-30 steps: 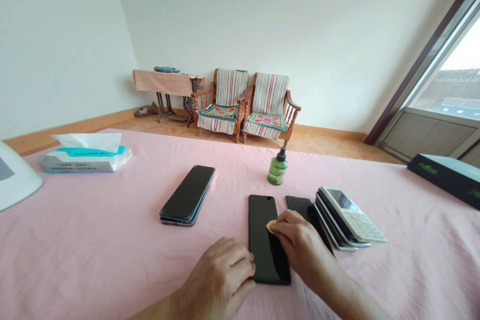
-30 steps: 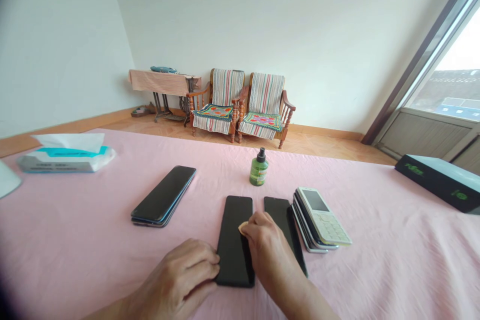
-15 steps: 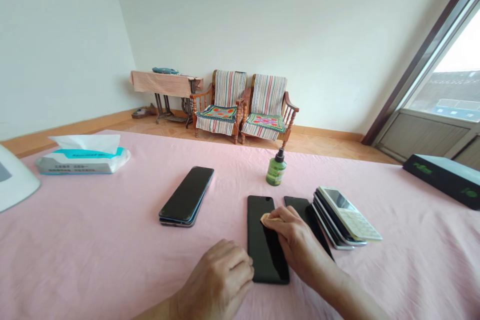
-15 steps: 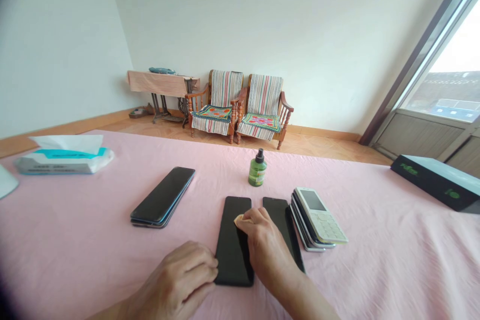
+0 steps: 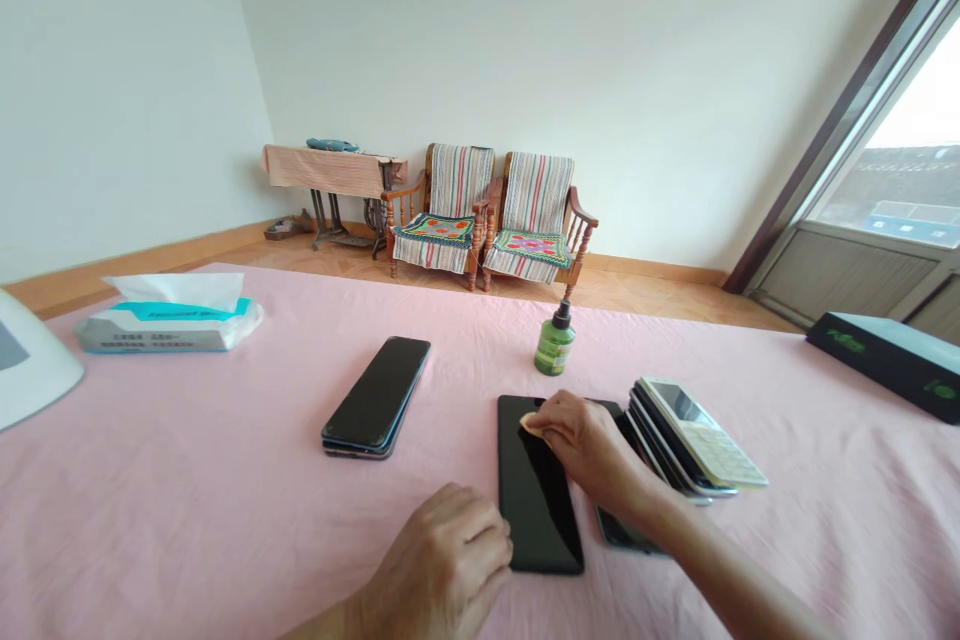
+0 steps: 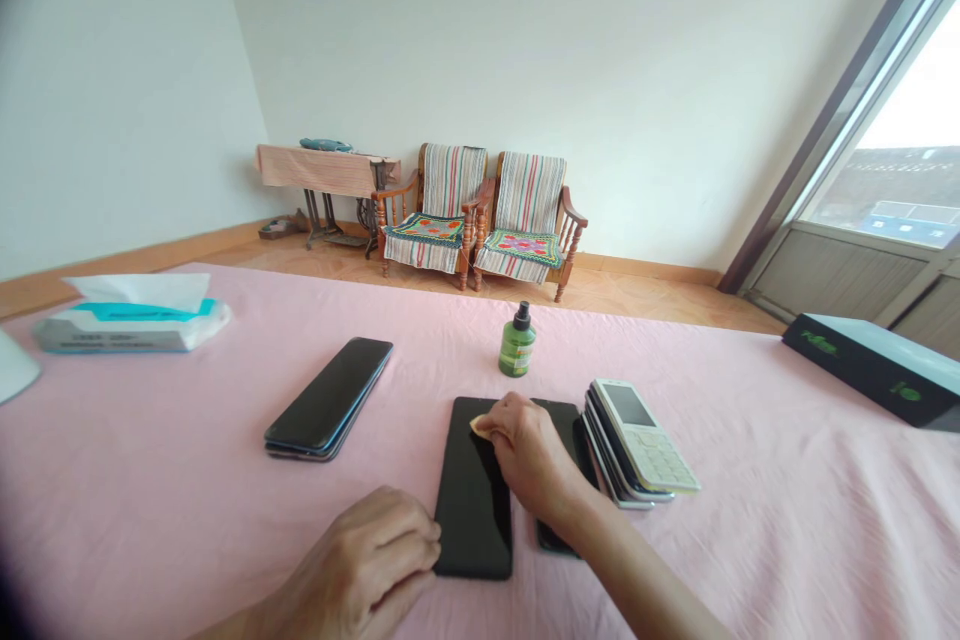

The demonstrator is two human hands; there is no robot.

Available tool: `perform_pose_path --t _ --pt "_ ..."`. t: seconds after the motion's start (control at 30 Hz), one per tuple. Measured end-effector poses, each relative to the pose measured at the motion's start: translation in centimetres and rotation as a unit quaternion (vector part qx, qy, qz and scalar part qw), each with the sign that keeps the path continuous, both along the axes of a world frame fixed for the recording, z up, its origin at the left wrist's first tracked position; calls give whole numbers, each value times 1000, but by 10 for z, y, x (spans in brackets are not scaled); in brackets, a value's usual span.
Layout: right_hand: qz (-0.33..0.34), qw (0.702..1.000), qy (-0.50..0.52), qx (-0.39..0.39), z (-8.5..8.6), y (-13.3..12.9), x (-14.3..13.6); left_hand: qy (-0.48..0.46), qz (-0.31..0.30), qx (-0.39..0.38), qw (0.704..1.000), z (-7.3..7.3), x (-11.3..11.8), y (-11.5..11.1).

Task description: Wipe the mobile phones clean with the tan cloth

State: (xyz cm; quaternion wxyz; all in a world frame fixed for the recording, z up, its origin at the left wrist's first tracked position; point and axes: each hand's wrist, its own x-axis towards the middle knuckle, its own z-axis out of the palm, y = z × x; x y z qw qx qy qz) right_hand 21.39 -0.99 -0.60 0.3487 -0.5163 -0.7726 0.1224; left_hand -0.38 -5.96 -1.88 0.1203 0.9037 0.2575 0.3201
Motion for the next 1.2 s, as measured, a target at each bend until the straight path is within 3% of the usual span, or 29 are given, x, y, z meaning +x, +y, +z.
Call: perform_pose_path --t 0.13,0.27,0.43,0.83,1.2 --pt "-14 1000 11 24 -10 35 2 -1 -7 4 1000 -1 -1 0" --pt "14 999 12 38 -20 43 -4 3 -18 16 1000 -5 -2 6" --pt "60 997 12 44 -24 15 -13 17 -47 25 998 -10 -4 13" --pt "120 991 49 -40 -12 -63 -26 23 25 -36 999 0 -2 0" --pt "137 990 29 -16 -23 -85 -15 35 49 -106 993 1 -2 2"
